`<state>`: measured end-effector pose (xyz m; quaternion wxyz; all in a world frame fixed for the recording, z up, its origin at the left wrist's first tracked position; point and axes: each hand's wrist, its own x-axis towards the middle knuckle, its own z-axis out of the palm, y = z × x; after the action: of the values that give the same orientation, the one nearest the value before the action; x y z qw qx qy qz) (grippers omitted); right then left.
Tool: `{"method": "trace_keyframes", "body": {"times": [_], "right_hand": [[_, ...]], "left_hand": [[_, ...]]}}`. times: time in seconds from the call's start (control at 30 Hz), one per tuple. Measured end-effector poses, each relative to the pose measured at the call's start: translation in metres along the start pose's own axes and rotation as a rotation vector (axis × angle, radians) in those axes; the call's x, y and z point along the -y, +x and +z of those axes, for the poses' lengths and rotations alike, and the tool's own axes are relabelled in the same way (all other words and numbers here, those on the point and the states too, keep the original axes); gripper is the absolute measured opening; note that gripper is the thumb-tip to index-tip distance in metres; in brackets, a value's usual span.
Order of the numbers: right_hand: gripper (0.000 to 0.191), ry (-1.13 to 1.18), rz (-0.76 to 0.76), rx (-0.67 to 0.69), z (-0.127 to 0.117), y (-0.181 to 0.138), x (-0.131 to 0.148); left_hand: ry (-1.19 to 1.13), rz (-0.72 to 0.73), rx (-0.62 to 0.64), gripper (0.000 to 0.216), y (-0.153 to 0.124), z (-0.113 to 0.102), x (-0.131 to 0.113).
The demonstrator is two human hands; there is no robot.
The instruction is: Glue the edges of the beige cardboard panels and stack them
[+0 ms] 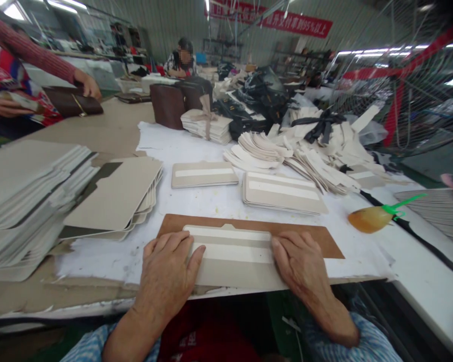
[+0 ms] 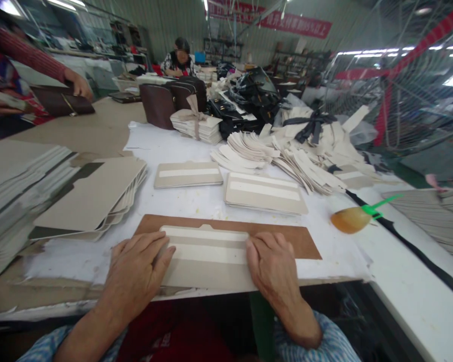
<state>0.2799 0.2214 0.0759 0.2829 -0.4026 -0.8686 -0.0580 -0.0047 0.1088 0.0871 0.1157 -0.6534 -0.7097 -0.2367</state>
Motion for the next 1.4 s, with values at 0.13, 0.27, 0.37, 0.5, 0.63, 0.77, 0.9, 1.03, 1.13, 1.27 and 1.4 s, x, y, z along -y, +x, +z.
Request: {"method": "trace_keyframes", "body": {"times": [0.13, 0.27, 0.37, 0.5, 0.63, 0.77, 0.9, 1.03, 1.13, 1.27, 1.4], "right_hand": [[0.030, 0.051, -0.041, -0.041, 0.001, -0.031, -0.003], [0.040, 0.144, 0.033, -0.016, 0.010, -0.048, 0.014], [0.047, 0.335, 0.262, 0.016, 0.012, -0.043, 0.023], [0.058, 0.775, 0.630, 0.093, 0.010, -0.029, 0.031], [0.067, 1.159, 0.788, 0.049, 0.008, -0.023, 0.035], [0.063, 1.179, 0.781, -0.044, -0.010, -0.011, 0.017], [0.069, 1.043, 0.801, -0.249, -0.035, 0.026, -0.035], [0.070, 0.834, 0.747, -0.281, -0.033, 0.073, -0.106], [0.064, 0.742, 0.780, -0.265, -0.015, 0.094, -0.148], [0.056, 0.692, 0.814, -0.252, 0.007, 0.098, -0.175], [0.052, 0.632, 0.798, -0.260, 0.013, 0.094, -0.184]], "left_hand": [[-0.017, -0.056, -0.018, 0.050, -0.019, 0.001, 0.011], [-0.118, -0.094, 0.016, 0.057, -0.032, 0.008, 0.010], [-0.283, -0.217, 0.018, 0.063, -0.036, 0.007, 0.009], [-0.661, -0.502, 0.026, 0.067, -0.037, -0.005, 0.004], [-1.088, -0.738, 0.107, 0.077, -0.031, -0.021, -0.014], [-1.282, -0.631, 0.090, 0.073, -0.009, -0.031, -0.032], [-1.484, -0.385, 0.110, 0.080, 0.033, -0.027, -0.051], [-1.425, -0.345, 0.098, 0.089, 0.061, -0.004, -0.065], [-1.295, -0.377, 0.090, 0.084, 0.057, 0.015, -0.063], [-1.143, -0.432, 0.106, 0.073, 0.043, 0.021, -0.041], [-1.029, -0.462, 0.121, 0.063, 0.042, 0.016, -0.018]]}}
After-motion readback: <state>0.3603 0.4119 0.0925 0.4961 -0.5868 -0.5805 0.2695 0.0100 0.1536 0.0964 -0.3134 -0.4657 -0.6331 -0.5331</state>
